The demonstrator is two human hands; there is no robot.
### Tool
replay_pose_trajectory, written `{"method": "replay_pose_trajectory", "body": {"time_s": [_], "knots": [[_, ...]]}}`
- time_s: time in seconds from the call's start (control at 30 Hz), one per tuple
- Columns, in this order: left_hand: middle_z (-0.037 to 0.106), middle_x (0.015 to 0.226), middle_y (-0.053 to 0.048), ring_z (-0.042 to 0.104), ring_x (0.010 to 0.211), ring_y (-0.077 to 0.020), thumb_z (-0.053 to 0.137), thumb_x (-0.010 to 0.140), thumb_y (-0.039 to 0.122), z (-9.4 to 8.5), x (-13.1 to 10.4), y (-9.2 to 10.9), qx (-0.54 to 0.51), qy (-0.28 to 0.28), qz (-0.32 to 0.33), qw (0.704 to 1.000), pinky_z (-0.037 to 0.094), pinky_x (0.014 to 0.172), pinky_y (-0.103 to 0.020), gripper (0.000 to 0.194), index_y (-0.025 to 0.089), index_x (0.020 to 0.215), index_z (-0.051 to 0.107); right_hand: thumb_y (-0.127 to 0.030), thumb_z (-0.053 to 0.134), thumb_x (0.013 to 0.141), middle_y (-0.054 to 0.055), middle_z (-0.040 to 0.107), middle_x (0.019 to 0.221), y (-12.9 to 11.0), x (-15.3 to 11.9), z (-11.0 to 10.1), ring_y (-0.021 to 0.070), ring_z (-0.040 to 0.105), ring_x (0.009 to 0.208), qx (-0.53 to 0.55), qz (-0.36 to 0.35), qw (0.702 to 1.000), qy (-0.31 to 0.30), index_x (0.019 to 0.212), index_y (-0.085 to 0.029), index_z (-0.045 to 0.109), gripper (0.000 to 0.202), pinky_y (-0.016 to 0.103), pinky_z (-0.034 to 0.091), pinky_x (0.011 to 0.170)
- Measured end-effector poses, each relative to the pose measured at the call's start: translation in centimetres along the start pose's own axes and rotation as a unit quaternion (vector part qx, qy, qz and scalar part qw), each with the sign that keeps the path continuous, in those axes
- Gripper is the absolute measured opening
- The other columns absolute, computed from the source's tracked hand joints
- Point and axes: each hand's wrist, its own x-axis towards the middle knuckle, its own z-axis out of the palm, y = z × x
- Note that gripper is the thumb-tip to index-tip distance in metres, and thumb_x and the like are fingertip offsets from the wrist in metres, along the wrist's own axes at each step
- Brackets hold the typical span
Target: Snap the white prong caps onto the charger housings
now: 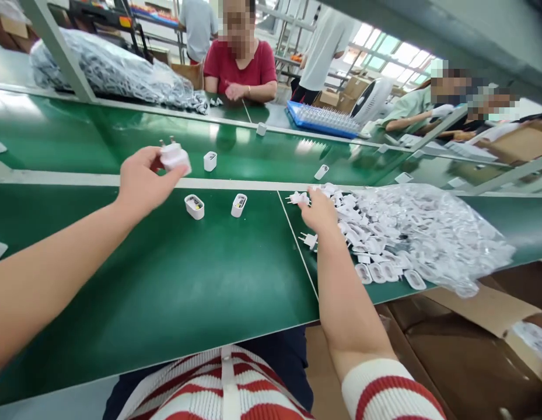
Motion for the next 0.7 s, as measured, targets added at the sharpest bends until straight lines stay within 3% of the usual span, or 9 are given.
{"method": "replay_pose_trajectory", "body": {"time_s": [0.13,0.27,0.37,0.43,0.5,0.53,0.6,0.67,0.7], "knots": [[0.071,0.106,0.008,0.057,0.103,-0.0173,0.070,0.080,0.081,0.0,6.9,-6.1,0.065,-0.031,-0.064,0.995,0.043,0.092,-0.037,0.073,0.019,0.119,0.063,-0.039,0.062,0.102,0.018,0.054,0.164,0.8,0.1,1.2,0.0424,0.053,0.147,0.000,0.004,0.999,-0.037,0.152,-0.021,0.062,0.053,0.060,0.045,0.120],[0.069,0.096,0.002,0.056,0.119,-0.0274,0.068,0.064,0.092,0.3,9.7,-8.6,0.114,-0.030,-0.110,0.987,0.036,0.097,-0.043,0.081,0.020,0.100,0.059,-0.045,0.066,0.099,0.020,0.063,0.150,0.6,-0.5,1.7,0.0434,0.056,0.141,-0.004,0.006,0.999,-0.035,0.136,-0.017,0.071,0.046,0.057,0.051,0.113],[0.067,0.130,-0.009,0.036,0.150,-0.0391,0.065,0.060,0.091,1.8,10.2,-7.7,0.151,0.036,-0.100,0.983,0.026,0.106,-0.051,0.095,0.015,0.116,0.058,-0.039,0.069,0.097,0.023,0.051,0.162,0.3,-0.7,1.8,0.0445,0.044,0.153,0.015,-0.017,1.000,-0.016,0.153,-0.015,0.056,0.062,0.061,0.042,0.122],[0.047,0.161,-0.017,0.020,0.160,-0.0416,0.063,0.070,0.083,3.4,10.4,-6.2,0.179,0.085,-0.024,0.980,0.018,0.115,-0.055,0.101,0.012,0.140,0.051,-0.029,0.066,0.098,0.019,0.046,0.169,0.0,-0.7,1.9,0.0406,0.039,0.159,0.068,-0.068,0.995,-0.020,0.157,-0.021,0.054,0.060,0.062,0.031,0.129],[0.033,0.172,-0.020,0.019,0.161,-0.0428,0.065,0.075,0.077,5.1,10.6,-4.6,0.207,0.071,0.035,0.975,0.016,0.120,-0.056,0.100,0.014,0.150,0.046,-0.021,0.065,0.096,0.016,0.054,0.163,-0.2,-0.7,2.2,0.0377,0.048,0.153,0.124,-0.103,0.986,-0.037,0.147,-0.024,0.064,0.052,0.061,0.033,0.129],[0.037,0.170,-0.022,0.023,0.159,-0.0450,0.068,0.073,0.075,5.9,10.8,-3.9,0.222,0.028,0.032,0.974,0.018,0.120,-0.057,0.098,0.014,0.148,0.049,-0.018,0.067,0.094,0.016,0.060,0.155,-0.3,-0.7,2.3,0.0367,0.055,0.146,0.144,-0.104,0.983,-0.043,0.140,-0.023,0.070,0.046,0.060,0.037,0.126],[0.059,0.150,-0.024,0.037,0.150,-0.0500,0.074,0.066,0.077,6.9,11.3,-2.8,0.246,-0.084,-0.011,0.966,0.023,0.116,-0.058,0.091,0.014,0.131,0.063,-0.015,0.071,0.088,0.016,0.071,0.135,-0.4,-0.6,2.4,0.0345,0.066,0.129,0.174,-0.091,0.980,-0.039,0.122,-0.020,0.077,0.035,0.058,0.044,0.120],[0.074,0.116,-0.018,0.053,0.132,-0.0480,0.075,0.062,0.080,7.1,11.6,-2.2,0.252,-0.161,-0.047,0.953,0.027,0.110,-0.057,0.081,0.015,0.110,0.069,-0.014,0.074,0.083,0.013,0.074,0.119,-0.4,-0.5,2.5,0.0312,0.070,0.115,0.222,-0.072,0.972,-0.025,0.111,-0.018,0.079,0.029,0.057,0.048,0.115],[0.075,0.104,-0.013,0.057,0.126,-0.0437,0.074,0.063,0.082,6.9,11.6,-1.9,0.242,-0.172,-0.041,0.954,0.027,0.108,-0.055,0.079,0.016,0.107,0.070,-0.015,0.074,0.083,0.011,0.075,0.115,-0.4,-0.5,2.4,0.0291,0.071,0.110,0.253,-0.062,0.965,-0.018,0.110,-0.018,0.078,0.027,0.056,0.051,0.113]]}}
